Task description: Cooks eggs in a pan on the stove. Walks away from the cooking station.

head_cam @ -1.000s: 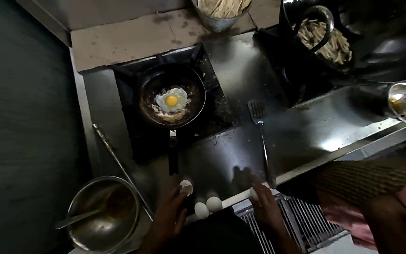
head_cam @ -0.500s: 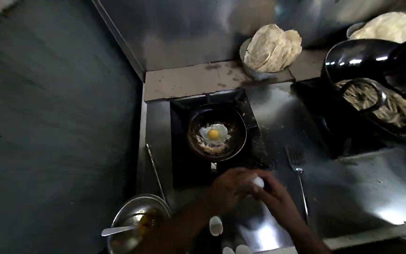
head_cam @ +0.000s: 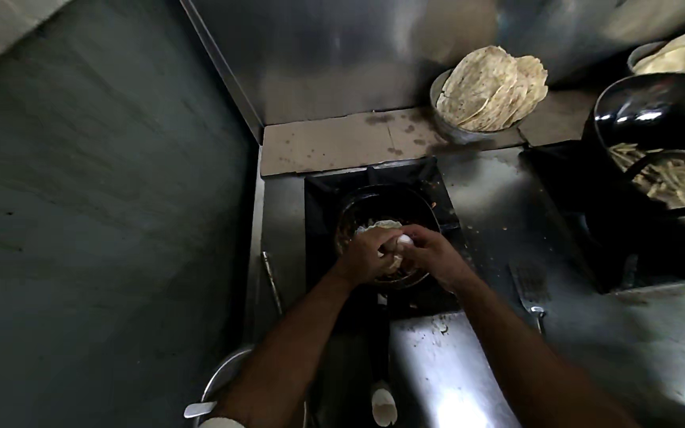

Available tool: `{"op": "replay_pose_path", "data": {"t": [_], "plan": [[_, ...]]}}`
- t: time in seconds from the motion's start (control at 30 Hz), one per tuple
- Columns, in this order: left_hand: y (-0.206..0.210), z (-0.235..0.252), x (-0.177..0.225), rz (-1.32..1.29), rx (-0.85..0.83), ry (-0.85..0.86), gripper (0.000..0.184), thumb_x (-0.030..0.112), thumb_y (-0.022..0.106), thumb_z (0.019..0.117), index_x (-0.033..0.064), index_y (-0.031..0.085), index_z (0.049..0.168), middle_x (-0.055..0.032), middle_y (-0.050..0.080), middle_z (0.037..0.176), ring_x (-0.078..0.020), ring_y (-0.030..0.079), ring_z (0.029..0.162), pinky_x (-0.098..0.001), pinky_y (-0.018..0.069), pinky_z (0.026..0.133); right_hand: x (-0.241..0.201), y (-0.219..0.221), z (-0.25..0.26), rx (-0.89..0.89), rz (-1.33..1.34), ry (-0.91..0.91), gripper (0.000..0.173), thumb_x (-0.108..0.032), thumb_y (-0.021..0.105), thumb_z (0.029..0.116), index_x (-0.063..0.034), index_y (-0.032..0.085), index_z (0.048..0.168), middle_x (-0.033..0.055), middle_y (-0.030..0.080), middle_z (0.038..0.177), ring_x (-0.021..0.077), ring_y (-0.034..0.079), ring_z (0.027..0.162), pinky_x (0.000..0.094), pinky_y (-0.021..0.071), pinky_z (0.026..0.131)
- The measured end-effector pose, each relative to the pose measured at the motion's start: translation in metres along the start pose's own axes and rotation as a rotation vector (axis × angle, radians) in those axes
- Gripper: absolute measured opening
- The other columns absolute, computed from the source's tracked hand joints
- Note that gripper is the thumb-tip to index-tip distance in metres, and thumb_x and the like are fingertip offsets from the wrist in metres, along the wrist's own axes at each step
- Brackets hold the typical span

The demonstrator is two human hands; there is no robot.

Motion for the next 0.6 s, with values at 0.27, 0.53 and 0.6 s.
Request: {"op": "replay_pose_path", "data": {"t": [0.27,0.53,0.6], "plan": [[-0.006,0.02,-0.017,0.117,-0.122,-0.038,0.037,0.003,0.068,0.0929,0.0018,0.068,0.13,-0.0187,0.07,0.121,-0.0275,0.068,0.114,-0.0423,0.053,0.103,-0.002,-0.011,0.027,0.018,-0.314,0.004,0.034,-0.021,0.071,0.0984,-0.0101,0.065,0.13,0.0147,0.073,0.101,0.0258,0.072,0.077,0.0467,0.0619,0.071],[-0.023,0.033,-0.005,0.407,-0.264,-0.227,0.04,0.007,0.06,0.0995,0.0058,0.061,0.139,-0.0195,0.065,0.128,-0.0325,0.063,0.122,-0.0485,0.0501,0.105,-0.036,-0.015,0.02,0.146,-0.5,-0.1,0.037,-0.021,0.068,0.0998,-0.0082,0.062,0.134,0.0177,0.071,0.11,0.0302,0.071,0.09,0.0526,0.0585,0.081],[-0.027,0.032,0.005,0.333,-0.147,-0.235,0.039,0.008,0.061,0.0985,0.004,0.062,0.138,-0.0201,0.067,0.124,-0.0322,0.066,0.115,-0.0486,0.0526,0.101,-0.026,-0.014,0.013,0.149,-0.126,-0.011,0.034,-0.018,0.059,0.1044,-0.0096,0.057,0.137,0.0148,0.068,0.106,0.0235,0.07,0.08,0.0419,0.0604,0.072]]}}
Point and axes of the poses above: each hand's wrist, its own z-axis towards the middle knuckle, its own y-axis out of the palm, x = y × z, the point moved 7 cm from there along z, towards the middle knuckle
